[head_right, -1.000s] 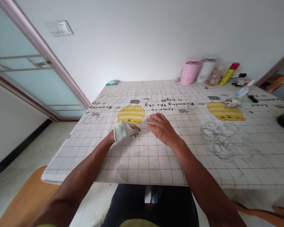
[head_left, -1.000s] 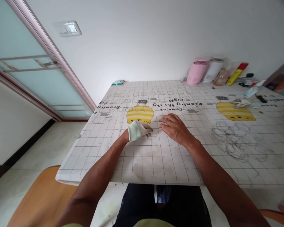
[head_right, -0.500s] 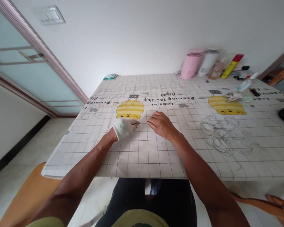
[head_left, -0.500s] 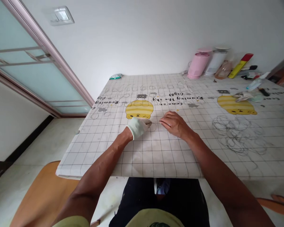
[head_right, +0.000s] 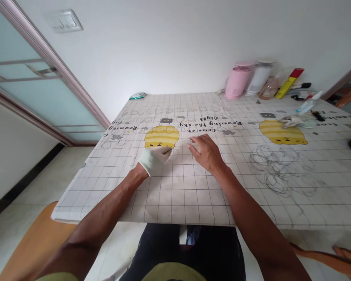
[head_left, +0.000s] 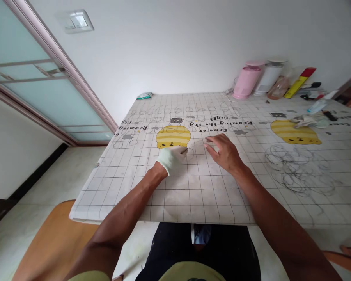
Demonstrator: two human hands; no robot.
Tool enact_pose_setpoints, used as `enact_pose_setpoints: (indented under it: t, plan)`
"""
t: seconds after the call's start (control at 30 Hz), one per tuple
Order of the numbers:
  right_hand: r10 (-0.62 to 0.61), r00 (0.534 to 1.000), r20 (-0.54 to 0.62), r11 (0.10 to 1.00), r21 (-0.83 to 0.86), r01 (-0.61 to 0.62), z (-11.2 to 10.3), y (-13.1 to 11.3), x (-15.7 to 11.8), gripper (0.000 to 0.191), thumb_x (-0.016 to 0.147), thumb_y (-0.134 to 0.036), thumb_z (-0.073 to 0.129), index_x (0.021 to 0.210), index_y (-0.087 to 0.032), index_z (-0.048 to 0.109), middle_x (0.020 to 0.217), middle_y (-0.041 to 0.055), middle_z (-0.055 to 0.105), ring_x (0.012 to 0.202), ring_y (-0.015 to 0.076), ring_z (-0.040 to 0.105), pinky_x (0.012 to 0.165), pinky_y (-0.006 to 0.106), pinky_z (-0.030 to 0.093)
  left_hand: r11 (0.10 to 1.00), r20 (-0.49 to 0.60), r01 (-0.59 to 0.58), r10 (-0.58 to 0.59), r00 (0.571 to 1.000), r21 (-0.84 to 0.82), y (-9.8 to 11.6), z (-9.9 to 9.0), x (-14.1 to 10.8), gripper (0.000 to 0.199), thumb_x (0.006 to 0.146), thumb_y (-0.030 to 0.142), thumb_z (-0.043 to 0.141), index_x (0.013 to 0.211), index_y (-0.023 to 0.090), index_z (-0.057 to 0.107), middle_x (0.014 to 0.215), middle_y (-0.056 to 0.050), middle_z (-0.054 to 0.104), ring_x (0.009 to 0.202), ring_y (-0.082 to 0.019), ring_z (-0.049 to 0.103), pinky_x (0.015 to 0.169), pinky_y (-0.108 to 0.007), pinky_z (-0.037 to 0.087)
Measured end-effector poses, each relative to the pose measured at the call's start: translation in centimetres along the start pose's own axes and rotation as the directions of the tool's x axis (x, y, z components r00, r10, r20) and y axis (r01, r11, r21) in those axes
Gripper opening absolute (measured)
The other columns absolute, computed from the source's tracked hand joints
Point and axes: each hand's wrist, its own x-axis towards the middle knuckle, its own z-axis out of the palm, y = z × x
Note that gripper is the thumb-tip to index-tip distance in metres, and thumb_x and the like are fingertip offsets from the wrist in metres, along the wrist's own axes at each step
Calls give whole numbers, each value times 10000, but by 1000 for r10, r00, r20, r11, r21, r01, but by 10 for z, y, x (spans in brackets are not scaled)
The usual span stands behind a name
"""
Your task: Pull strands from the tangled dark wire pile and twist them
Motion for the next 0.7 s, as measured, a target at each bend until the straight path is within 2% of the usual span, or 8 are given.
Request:
enact_pose_setpoints:
  t: [0.07, 0.13, 0.2, 0.27, 0.33, 0.47, 0.53, 0.7]
  plan:
    - [153, 988, -2, 983, 106, -152, 2, -5, -3, 308, 1038, -481, 588, 1049, -222, 753, 983, 99, 772, 907, 268, 705, 767, 405, 570, 999, -63, 55, -54, 997, 4, 0, 1, 2, 334, 985, 310, 504, 686, 215, 620, 668, -8, 578, 681, -149, 501, 642, -267, 346]
    - [265, 955, 136, 926, 240, -291, 8, -12, -6, 373, 1032, -547, 581, 948, -225, 751, 877, 66, 771, 780, 231, 717, 682, 358, 570, 995, -81, 95, -96, 992, -18, 1, 1, 2, 344, 987, 291, 498, 670, 215, 608, 652, -1, 581, 673, -141, 516, 627, -260, 343]
    - [312, 920, 237, 861, 338, -379, 15, -21, -6, 386, 1005, -583, 615, 945, -230, 759, 869, 55, 777, 775, 222, 731, 700, 353, 591, 993, -88, 108, -112, 990, -45, 5, 1, 1, 329, 976, 273, 518, 669, 217, 622, 651, -1, 601, 696, -142, 547, 628, -250, 357]
    - [365, 903, 227, 797, 425, -429, 20, -27, -3, 372, 967, -587, 673, 1010, -231, 772, 920, 64, 786, 830, 229, 743, 750, 369, 613, 991, -76, 102, -109, 991, -87, 10, 0, -1, 306, 961, 263, 548, 677, 218, 650, 671, -6, 638, 734, -146, 584, 643, -237, 388]
    - [410, 881, 234, 691, 552, -468, 22, -29, 2, 380, 925, -571, 735, 1067, -221, 777, 985, 85, 791, 891, 239, 750, 791, 385, 627, 978, -31, 112, -119, 992, -176, 15, -1, -3, 281, 954, 264, 567, 701, 218, 680, 703, -3, 680, 750, -141, 623, 672, -225, 434]
    - [358, 842, 404, 422, 734, -532, 19, -27, 8, 376, 862, -527, 821, 1073, -217, 800, 1129, 108, 783, 968, 248, 748, 873, 424, 633, 876, 136, 214, -171, 976, -432, 23, -4, -6, 248, 967, 286, 560, 792, 216, 722, 787, 12, 749, 714, -124, 704, 741, -223, 528]
    - [355, 847, 396, 402, 753, -521, 20, -27, 8, 347, 834, -517, 849, 1025, -229, 816, 1090, 91, 789, 927, 236, 742, 882, 438, 630, 834, 213, 263, -179, 960, -484, 27, -7, -6, 258, 973, 288, 555, 793, 211, 723, 801, 8, 764, 705, -128, 731, 734, -223, 546]
    - [377, 885, 275, 476, 762, -439, 27, -29, 4, 265, 831, -489, 860, 946, -250, 846, 968, 66, 802, 881, 227, 731, 908, 446, 617, 808, 273, 340, -230, 934, -482, 34, -13, -6, 301, 988, 283, 535, 765, 192, 717, 803, -14, 778, 663, -134, 742, 694, -225, 549]
